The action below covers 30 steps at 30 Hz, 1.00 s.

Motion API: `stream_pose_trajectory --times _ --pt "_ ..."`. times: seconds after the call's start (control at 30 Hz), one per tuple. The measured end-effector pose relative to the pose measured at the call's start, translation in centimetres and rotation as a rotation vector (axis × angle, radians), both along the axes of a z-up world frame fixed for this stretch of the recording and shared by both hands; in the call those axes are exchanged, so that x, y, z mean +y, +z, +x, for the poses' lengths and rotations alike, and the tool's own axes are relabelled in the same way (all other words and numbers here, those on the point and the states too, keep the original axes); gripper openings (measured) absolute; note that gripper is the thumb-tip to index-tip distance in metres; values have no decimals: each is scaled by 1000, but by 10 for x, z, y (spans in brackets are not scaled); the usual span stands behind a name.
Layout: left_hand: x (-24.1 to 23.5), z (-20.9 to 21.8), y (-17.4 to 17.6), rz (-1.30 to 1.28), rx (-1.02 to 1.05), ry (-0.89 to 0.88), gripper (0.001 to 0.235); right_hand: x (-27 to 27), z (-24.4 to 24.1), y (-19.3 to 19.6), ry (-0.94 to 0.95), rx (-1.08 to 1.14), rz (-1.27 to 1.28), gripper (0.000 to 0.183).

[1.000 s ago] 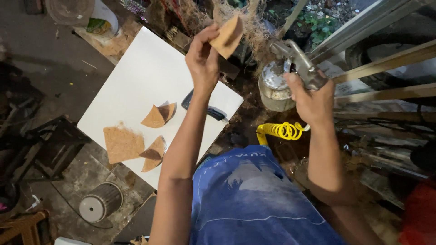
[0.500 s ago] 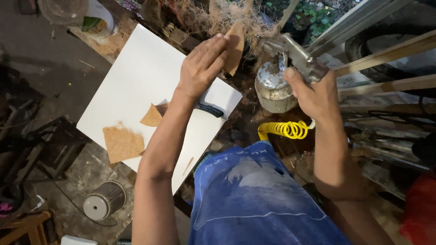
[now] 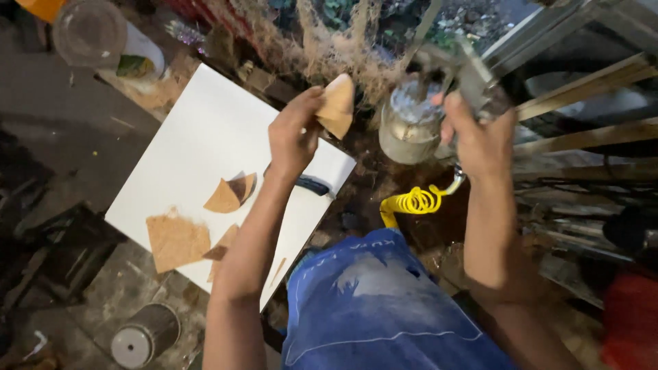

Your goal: The person uses a heat gun to warm and soften triangular pieces of a fibrous brown material, then folds and shapes them by hand into curved forms. The person repeats this process on multiple pieces, occasionally using a spray nozzle to apply moisture before reheating.

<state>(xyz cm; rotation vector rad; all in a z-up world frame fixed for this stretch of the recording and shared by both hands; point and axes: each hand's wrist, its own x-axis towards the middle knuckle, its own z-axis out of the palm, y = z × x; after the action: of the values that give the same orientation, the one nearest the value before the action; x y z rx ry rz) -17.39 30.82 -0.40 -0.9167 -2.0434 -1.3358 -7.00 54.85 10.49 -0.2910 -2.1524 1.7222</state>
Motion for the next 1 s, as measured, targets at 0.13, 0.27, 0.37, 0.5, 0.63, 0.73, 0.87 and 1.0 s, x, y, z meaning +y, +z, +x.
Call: stream_pose_trajectory --times 0.13,0.27,0.37,0.5,0.63,0.73,0.87,1.0 --pt "-10 13 -28 372 -456 29 23 29 -29 11 -269 -2 -117 29" --pt "-17 30 -19 773 -817 94 28 63 -40 -5 -208 116 -88 18" --pt "-23 34 -31 949 -964 75 22 64 -41 -16 -188 89 -49 17" --pt "-29 43 -34 1108 -1104 73 20 43 -56 -39 -87 30 -27 17" --pt "-36 52 -30 1125 -1063 118 21 11 -68 -69 50 -44 -11 18" --pt "-45 54 -41 1120 -1036 142 19 -1 -73 -88 119 -84 23 20" --pt "-63 69 -41 1195 -1003 216 22 -8 -61 -127 188 -170 66 22" --pt "-94 83 -30 1247 -995 308 20 -27 -52 -140 236 -224 104 25"
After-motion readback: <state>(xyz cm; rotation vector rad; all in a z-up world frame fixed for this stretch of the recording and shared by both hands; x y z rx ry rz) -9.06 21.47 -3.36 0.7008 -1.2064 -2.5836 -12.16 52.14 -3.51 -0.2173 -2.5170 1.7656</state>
